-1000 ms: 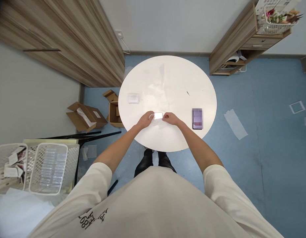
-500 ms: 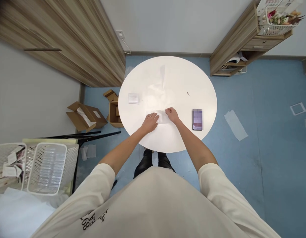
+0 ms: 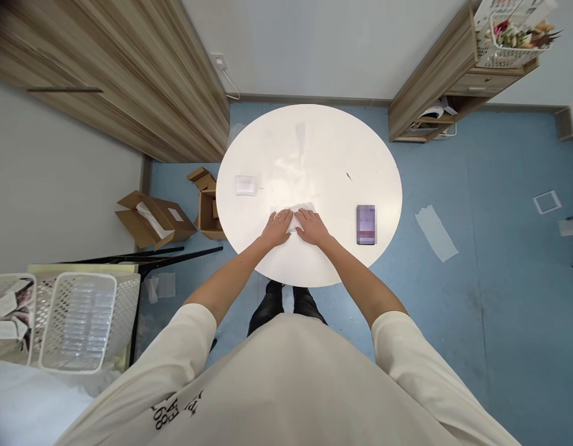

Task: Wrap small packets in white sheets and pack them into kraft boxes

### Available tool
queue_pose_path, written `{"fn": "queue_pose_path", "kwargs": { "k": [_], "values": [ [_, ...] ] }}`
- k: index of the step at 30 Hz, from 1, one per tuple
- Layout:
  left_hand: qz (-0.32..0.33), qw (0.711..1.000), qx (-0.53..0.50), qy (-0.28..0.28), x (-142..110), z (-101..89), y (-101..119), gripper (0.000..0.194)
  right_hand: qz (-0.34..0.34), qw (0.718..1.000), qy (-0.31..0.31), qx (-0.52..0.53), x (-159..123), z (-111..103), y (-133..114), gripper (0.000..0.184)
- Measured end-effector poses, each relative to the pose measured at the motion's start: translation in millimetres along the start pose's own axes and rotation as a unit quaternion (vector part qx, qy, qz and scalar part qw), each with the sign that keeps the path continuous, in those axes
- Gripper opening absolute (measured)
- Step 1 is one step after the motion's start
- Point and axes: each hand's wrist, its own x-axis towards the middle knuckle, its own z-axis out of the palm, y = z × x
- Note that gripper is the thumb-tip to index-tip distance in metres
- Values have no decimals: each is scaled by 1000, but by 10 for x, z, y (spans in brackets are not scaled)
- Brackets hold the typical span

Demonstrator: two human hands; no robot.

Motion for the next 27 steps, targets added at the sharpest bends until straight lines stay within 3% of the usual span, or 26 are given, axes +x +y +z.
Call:
{"fn": "queue_pose_path", "kwargs": {
  "k": [4,8,15,21,27],
  "values": [
    [-44,999,-7,15,-20,-19,-24,84,17,999,-47,-16,106,58,151,72],
    [-57,998,-19,21,-27,-42,-49,83,8,998,-51,-35,160,76,202,75],
    [-43,998,-10,36,-39,-100,-50,68,10,998,-66,-17,246,-6,172,71],
    [-94,994,-47,6,44,-274,-23,48,44,992,-104,46,282,-139,173,60],
    [-90,994,-54,-37,17,-327,-63,36,75,981,-154,88,181,-270,33,44]
  ]
}}
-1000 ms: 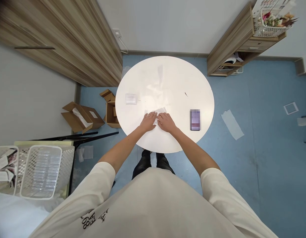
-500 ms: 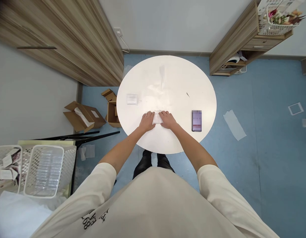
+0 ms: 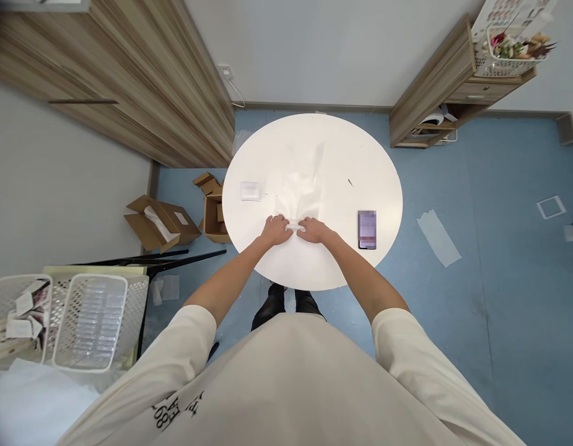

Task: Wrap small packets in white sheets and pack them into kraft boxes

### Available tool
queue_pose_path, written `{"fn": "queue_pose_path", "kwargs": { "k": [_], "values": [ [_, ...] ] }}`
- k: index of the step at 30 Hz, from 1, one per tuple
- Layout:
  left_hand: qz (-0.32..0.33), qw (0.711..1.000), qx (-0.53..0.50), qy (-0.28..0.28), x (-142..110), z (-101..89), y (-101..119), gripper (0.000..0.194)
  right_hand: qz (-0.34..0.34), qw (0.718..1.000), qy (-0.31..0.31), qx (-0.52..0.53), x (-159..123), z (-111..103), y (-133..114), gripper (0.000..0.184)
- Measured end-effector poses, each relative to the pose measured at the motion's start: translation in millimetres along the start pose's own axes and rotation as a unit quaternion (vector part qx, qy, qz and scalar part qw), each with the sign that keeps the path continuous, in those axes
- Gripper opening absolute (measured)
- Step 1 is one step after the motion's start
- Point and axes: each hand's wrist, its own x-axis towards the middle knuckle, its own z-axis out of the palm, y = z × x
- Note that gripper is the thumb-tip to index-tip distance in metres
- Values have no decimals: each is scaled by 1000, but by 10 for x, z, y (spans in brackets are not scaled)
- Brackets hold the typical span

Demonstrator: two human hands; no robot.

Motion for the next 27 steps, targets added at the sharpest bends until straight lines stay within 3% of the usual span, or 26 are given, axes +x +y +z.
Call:
{"fn": "queue_pose_path", "kwargs": {
  "k": [5,9,11,14,16,18,21,25,27],
  "values": [
    [-6,999,-14,-42,-77,-59,-15,30,48,998,-30,39,-134,-10,-16,41],
    [-17,997,-4,-70,-101,-105,-6,26,39,999,-6,7,-117,44,36,37],
    [-32,998,7,-46,-126,-103,13,30,45,999,10,-10,-85,86,64,37],
    [-19,997,49,48,-187,-68,65,46,67,996,53,-25,-53,162,96,36],
    [40,992,81,94,-218,-26,106,58,73,992,99,-40,-55,223,107,37],
    [106,985,99,93,-220,32,130,65,66,985,149,-63,-72,292,110,39],
    [134,984,107,48,-172,141,110,72,37,979,181,-88,-106,402,107,49],
    [109,987,112,28,-125,286,23,82,25,983,137,-118,-141,528,104,80],
    [103,986,121,40,-148,335,-3,80,22,982,128,-136,-158,572,105,85]
  ]
}}
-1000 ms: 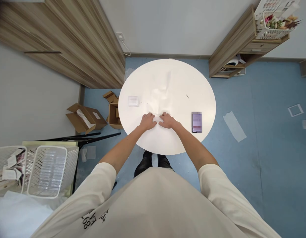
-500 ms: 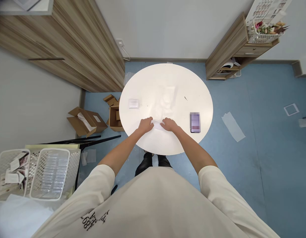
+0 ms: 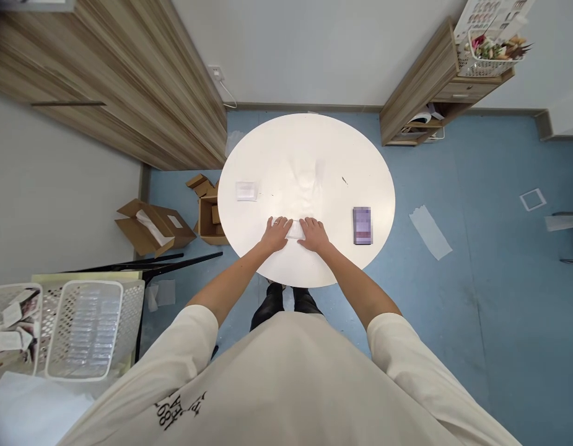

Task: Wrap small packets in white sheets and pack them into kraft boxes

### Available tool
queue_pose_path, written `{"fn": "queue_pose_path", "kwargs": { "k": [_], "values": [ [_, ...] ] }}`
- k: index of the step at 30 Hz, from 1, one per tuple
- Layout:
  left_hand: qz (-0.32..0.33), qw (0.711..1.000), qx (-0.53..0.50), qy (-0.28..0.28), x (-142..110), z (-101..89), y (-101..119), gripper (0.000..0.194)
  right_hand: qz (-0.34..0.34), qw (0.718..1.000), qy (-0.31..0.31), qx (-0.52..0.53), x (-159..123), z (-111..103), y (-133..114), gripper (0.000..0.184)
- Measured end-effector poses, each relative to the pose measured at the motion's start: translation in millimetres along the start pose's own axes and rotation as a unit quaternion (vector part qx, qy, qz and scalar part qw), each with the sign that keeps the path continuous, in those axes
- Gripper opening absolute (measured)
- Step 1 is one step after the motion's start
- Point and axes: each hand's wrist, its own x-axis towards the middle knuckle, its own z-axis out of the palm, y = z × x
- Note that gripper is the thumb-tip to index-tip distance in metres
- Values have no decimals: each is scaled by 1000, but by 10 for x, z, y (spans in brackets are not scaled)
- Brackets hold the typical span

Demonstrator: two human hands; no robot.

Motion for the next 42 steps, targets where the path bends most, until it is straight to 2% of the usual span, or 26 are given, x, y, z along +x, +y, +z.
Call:
{"fn": "queue_pose_path", "kwargs": {
  "k": [6,11,15,18,20,23,25,28,34,38,42],
  "values": [
    [6,1000,4,24,-134,-10,29,63,-52,999,4,0,-67,-7,31,67],
    [11,1000,-24,-11,-162,-143,2,54,-75,996,-34,24,-97,-148,78,66],
    [-9,997,-53,-51,-123,-266,-43,44,-70,996,-43,45,-81,-286,64,54],
    [-50,994,-84,-50,-56,-345,-94,42,-50,996,-16,67,-6,-363,48,47],
    [-90,989,-109,-34,-12,-385,-128,44,-12,997,6,81,64,-391,43,48],
    [-145,981,-124,14,18,-420,-150,43,55,993,45,95,151,-397,37,50],
    [-160,980,-105,52,10,-425,-134,51,76,990,78,91,173,-385,27,51],
    [-138,985,-68,75,-17,-409,-75,60,74,990,99,62,155,-353,3,58],
    [-16,999,-42,11,10,-266,37,69,6,999,29,25,121,-249,-31,68],
    [-14,1000,-24,5,5,-177,57,76,-5,1000,12,9,124,-180,-45,71],
    [-12,1000,-4,22,-113,-129,79,72,-31,999,28,9,80,-143,-70,68]
  ]
}}
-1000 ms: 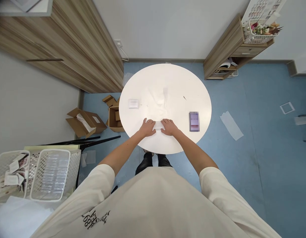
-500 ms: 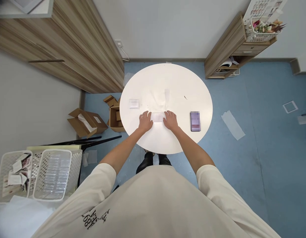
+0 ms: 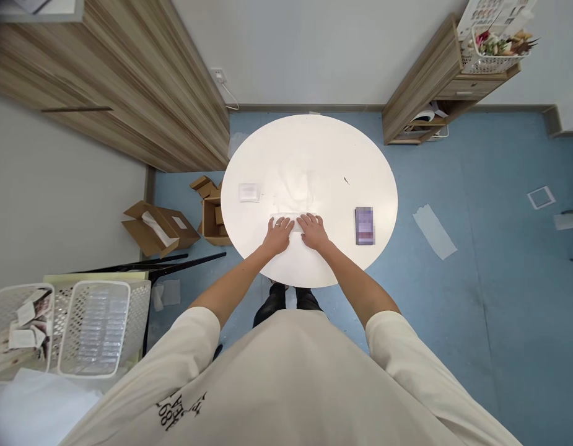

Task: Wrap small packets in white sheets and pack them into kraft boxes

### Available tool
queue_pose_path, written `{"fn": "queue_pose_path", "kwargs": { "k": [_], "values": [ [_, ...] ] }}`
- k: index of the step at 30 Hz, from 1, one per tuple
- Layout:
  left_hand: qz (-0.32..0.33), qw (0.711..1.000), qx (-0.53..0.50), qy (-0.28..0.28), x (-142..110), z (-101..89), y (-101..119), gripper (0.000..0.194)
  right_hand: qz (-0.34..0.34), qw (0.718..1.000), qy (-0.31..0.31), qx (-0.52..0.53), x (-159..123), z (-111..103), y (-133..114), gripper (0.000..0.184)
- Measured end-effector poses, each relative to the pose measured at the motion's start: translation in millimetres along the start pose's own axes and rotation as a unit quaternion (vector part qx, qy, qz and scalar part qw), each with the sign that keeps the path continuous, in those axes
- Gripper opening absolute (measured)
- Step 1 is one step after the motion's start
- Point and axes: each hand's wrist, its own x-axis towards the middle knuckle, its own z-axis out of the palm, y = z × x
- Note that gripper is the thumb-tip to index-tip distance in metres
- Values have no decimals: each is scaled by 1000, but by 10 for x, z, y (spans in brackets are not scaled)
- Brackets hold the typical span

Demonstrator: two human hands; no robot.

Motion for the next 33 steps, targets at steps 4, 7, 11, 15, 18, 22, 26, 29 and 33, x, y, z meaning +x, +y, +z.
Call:
{"fn": "queue_pose_path", "kwargs": {
  "k": [4,7,11,15,18,22,26,29,33],
  "values": [
    [-7,1000,12,3,-154,41,49,69,-29,1000,1,10,-103,31,-26,71],
    [-15,1000,15,4,-215,47,83,69,33,999,20,34,-175,78,-27,72],
    [13,1000,0,8,-201,7,118,68,226,965,59,123,-179,154,-7,60],
    [37,999,-6,-12,-126,2,156,70,311,930,60,187,-102,225,-13,54],
    [28,999,6,-19,-50,49,184,70,351,911,71,206,-35,268,-53,51],
    [25,999,27,-35,66,108,221,67,406,887,72,208,59,298,-94,50],
    [9,999,18,-41,157,111,243,66,422,884,27,197,143,306,-76,48],
    [5,999,9,-50,177,90,238,65,429,879,14,206,176,308,-48,36],
    [5,998,-12,-61,158,49,224,65,401,870,39,283,162,279,-31,23]
  ]
}}
